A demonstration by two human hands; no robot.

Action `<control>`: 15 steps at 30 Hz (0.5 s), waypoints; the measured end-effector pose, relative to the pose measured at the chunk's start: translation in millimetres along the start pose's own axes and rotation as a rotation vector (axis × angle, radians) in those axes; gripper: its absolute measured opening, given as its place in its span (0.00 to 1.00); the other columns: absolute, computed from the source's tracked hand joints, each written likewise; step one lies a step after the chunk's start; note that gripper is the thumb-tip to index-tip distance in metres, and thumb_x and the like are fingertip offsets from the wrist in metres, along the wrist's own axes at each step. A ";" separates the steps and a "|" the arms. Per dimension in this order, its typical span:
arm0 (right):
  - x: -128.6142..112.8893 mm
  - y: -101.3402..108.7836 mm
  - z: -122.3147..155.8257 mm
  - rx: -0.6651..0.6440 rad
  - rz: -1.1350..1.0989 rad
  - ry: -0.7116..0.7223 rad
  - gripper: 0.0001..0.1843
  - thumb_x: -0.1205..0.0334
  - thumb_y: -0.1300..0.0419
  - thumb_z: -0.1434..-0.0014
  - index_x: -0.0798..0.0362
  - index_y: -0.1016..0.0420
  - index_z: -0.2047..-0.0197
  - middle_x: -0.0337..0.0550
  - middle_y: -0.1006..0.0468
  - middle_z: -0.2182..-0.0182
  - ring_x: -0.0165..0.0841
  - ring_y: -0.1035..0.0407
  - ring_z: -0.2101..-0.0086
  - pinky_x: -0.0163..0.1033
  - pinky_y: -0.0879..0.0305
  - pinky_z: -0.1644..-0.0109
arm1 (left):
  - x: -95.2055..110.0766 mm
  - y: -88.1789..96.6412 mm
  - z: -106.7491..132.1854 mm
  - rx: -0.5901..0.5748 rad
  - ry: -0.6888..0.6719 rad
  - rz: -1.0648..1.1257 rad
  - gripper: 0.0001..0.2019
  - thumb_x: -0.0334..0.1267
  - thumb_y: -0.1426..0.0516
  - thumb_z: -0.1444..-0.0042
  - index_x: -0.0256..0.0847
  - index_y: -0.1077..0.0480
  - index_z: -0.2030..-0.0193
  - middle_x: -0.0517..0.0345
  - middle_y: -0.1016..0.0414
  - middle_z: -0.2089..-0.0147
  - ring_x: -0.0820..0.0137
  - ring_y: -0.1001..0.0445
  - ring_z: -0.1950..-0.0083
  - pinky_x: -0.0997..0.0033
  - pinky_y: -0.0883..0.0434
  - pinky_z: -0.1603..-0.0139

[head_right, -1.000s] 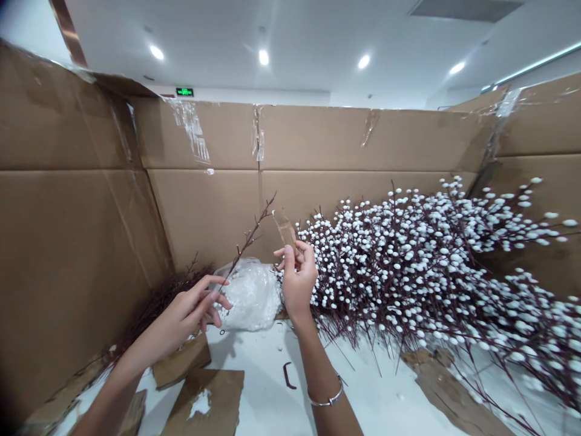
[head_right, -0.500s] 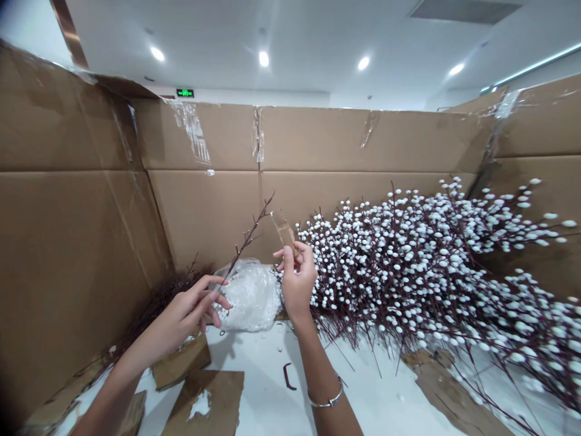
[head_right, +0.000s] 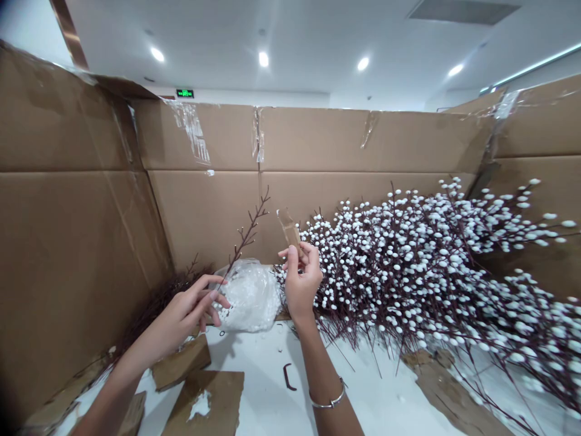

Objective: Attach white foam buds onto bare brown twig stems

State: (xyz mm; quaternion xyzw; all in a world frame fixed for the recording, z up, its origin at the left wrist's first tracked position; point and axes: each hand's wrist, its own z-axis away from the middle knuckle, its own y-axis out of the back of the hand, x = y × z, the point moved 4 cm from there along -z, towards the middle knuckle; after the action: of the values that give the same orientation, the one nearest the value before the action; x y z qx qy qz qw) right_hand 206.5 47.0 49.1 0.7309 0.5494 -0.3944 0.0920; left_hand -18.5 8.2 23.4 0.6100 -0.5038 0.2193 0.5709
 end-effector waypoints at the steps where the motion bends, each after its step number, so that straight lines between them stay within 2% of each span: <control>1: -0.5 0.4 0.0 0.001 0.013 0.009 0.08 0.57 0.43 0.36 0.50 0.35 0.56 0.37 0.21 0.71 0.26 0.34 0.78 0.33 0.38 0.72 | 0.3 0.0 0.1 0.000 -0.002 -0.012 0.18 0.50 0.56 0.33 0.43 0.40 0.44 0.53 0.23 0.59 0.69 0.22 0.70 0.73 0.29 0.76; 15: 2.8 -0.1 -1.2 -0.019 0.095 0.017 0.08 0.57 0.44 0.36 0.50 0.34 0.57 0.38 0.21 0.71 0.27 0.33 0.77 0.34 0.37 0.72 | 4.3 -4.9 2.3 -0.007 0.003 -0.073 0.18 0.51 0.58 0.33 0.43 0.40 0.45 0.52 0.23 0.58 0.69 0.23 0.69 0.71 0.30 0.73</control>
State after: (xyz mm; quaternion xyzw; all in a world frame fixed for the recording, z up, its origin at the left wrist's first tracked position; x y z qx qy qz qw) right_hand 207.2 49.7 48.1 0.7585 0.5187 -0.3781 0.1127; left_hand -13.2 3.7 24.1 0.6256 -0.4810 0.1975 0.5816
